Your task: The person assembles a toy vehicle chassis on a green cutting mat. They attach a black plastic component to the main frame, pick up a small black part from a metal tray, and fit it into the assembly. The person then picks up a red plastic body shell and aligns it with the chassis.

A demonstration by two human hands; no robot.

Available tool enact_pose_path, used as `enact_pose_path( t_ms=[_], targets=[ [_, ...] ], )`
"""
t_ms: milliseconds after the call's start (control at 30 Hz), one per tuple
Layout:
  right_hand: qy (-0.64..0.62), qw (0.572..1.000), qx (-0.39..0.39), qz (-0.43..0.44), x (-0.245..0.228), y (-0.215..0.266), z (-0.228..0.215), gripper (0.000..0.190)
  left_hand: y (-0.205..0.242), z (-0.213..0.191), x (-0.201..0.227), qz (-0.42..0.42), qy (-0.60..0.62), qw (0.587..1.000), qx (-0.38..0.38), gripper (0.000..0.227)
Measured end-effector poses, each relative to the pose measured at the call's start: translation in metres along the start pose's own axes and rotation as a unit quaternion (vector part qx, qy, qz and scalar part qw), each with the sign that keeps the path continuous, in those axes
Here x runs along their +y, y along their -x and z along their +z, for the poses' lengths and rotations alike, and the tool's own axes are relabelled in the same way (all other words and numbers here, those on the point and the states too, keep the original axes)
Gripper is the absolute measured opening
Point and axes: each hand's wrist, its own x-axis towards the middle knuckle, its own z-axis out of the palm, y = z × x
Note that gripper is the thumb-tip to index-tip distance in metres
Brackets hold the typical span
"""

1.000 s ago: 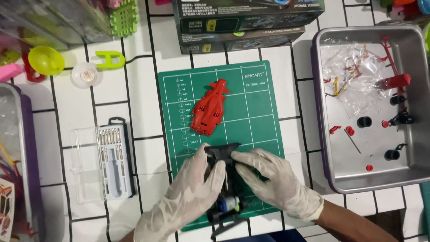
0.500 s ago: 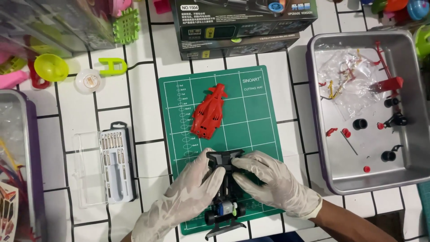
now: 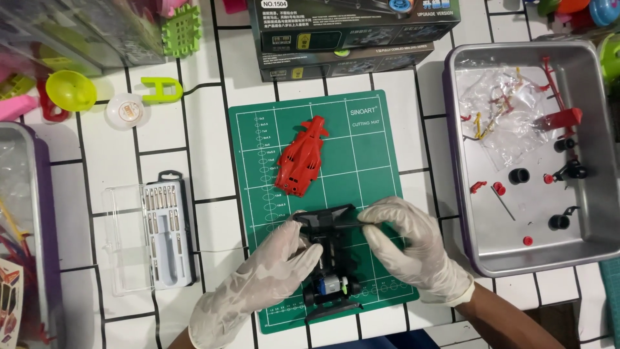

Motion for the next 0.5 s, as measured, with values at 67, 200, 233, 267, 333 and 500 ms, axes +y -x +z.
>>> enact_pose_path(
  t_ms=[67, 200, 233, 267, 333, 500],
  targets=[
    [0.045, 0.998, 0.033, -0.022, 0.001, -0.004, -0.01, 0.015, 0.004, -0.002, 0.01, -0.012, -0.128, 0.992, -0.002, 0.034],
    [-0.042, 0.996, 0.054, 0.062, -0.005, -0.003, -0.01, 0.016, -0.003, -0.003, -0.006, -0.01, 0.05, 0.999, -0.005, 0.037],
    [-0.089, 0.994, 0.047, 0.032, 0.001, 0.0, -0.005, 0.022, 0.0, -0.003, -0.002, -0.044, 0.026, 0.999, -0.002, 0.07],
    [-0.137, 0.99, 0.04, 0.002, 0.007, 0.004, 0.0, 0.028, 0.003, -0.003, 0.003, -0.077, 0.003, 0.997, 0.0, 0.104],
    [-0.058, 0.998, 0.02, -0.003, -0.004, 0.001, 0.007, 0.023, 0.003, -0.003, 0.006, -0.044, -0.009, 0.999, -0.007, 0.085],
    [0.052, 0.991, -0.012, -0.12, 0.012, 0.011, 0.019, 0.099, 0.001, -0.002, 0.002, 0.017, 0.042, 0.999, -0.029, 0.042]
  ],
)
